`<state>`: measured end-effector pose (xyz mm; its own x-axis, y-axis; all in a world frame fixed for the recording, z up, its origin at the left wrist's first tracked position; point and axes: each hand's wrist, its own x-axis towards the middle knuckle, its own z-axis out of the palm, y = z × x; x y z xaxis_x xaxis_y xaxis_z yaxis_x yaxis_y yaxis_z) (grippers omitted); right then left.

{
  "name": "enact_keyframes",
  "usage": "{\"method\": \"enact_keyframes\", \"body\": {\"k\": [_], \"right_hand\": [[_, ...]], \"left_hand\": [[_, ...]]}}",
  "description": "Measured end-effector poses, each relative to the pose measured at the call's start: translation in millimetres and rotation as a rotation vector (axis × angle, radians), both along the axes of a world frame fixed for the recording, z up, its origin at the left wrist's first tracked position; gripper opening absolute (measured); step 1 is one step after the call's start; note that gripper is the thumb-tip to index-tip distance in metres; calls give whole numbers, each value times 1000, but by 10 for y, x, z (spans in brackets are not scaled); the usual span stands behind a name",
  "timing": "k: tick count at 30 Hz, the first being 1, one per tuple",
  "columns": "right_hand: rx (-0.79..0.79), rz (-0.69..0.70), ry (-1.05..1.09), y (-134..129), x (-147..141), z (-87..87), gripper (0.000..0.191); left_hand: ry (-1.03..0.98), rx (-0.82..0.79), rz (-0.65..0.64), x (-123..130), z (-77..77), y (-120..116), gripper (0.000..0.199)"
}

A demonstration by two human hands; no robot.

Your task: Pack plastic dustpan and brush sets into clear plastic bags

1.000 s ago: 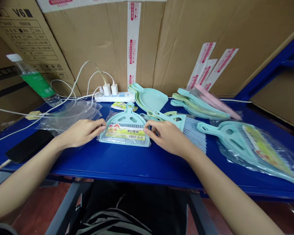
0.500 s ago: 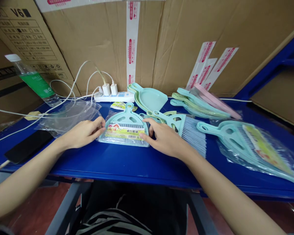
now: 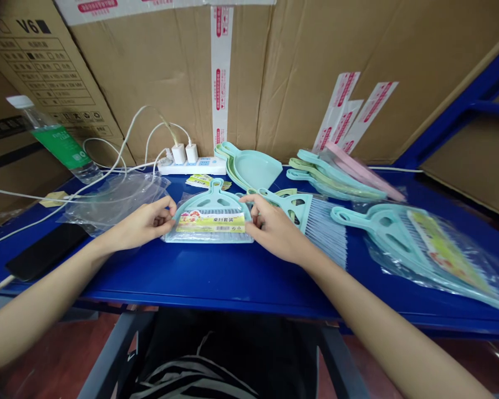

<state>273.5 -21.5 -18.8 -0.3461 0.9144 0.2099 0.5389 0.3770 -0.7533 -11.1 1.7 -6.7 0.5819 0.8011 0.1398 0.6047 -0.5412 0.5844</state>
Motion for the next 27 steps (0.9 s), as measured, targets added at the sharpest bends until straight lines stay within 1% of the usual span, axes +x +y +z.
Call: {"method": "enact_keyframes", "body": {"k": [2,6,10,12,14,17,19,21,23,25,27], "right_hand": [[-60,-4,107,25,12,-13,39],[-127,-49,262,53,25,-17,41],[-330,-106,515,52,8,20,42],[-403,-117,615,47,-10,32,45],[-423,-106,677,36,-36,26,51],[-416,-54,739,7,-96,-10,65],[-412,-24,777,-11,-139,-39,71],[-410,-23,797,-15,-169,-65,66],[-417,-48,799,0,-178,-87,52],[-419,-80,807,26,-171,-102,37],[-404,-105,829,51,-164,-108,26]], "left_hand": [[-72,-55,13,15,6,-7,12],[-199,-138,54,48,17,-20,18],[-332,-220,84,74,34,-35,22],[-373,-235,106,93,39,-55,23],[-391,-225,128,122,36,-84,23],[-405,-190,168,177,6,-127,21],[-407,-159,200,209,-23,-145,21],[-408,-130,214,234,-50,-156,21],[-407,-124,198,258,-70,-168,22],[-389,-149,151,285,-84,-188,22],[-350,-169,86,317,-96,-216,22]]}}
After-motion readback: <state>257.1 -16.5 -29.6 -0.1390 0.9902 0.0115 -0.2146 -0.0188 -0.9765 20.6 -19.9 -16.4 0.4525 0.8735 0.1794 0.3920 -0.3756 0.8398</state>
